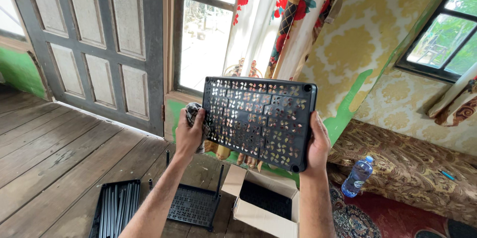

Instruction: The person assembles a small black plastic stand by inserting metal rods into a perforated tray and attaching legs. They wipe the tray with a cloth, insert rods into corner holes, and place the tray onto the leg frame.

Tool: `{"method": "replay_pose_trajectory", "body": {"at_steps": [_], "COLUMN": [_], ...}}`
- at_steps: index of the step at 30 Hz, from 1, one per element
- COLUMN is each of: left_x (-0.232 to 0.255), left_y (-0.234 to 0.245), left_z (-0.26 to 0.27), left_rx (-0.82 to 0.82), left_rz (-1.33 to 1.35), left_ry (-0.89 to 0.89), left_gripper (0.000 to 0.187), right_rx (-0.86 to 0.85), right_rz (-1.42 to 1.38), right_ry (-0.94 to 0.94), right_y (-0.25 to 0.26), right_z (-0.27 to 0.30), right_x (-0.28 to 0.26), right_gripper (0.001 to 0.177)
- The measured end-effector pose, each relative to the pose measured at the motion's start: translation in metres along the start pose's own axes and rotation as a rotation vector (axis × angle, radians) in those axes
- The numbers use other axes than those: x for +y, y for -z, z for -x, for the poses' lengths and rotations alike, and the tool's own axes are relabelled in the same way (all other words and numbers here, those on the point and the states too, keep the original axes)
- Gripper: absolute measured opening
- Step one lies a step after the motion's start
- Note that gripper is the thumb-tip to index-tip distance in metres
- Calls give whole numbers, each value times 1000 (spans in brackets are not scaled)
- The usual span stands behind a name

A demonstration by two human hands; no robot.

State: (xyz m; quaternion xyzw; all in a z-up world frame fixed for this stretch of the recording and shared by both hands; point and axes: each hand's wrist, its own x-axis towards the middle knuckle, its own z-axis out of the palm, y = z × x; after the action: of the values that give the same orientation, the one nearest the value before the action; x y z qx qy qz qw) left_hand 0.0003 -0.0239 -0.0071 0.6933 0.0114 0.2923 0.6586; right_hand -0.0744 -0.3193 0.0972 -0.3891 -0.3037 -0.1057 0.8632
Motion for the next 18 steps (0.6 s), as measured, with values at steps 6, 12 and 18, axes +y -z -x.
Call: {"method": "replay_pose_trajectory", "body": {"at_steps": [6,12,18], "left_x": [5,9,30], "left_y": [2,-15,-35], "left_z": [-1,3,13], "left_rx": [-23,227,373], "left_rz": [232,572,937], "left_ry": [172,214,303], "left_gripper": [39,47,57], "right_rx": [81,-81,125], "right_rz": [-25,-167,-83], "right_ry": [40,25,12], "right_y": [2,-13,-48], "right_z": [-5,1,24], "right_x": [1,30,90], "right_gripper": [43,46,48]}}
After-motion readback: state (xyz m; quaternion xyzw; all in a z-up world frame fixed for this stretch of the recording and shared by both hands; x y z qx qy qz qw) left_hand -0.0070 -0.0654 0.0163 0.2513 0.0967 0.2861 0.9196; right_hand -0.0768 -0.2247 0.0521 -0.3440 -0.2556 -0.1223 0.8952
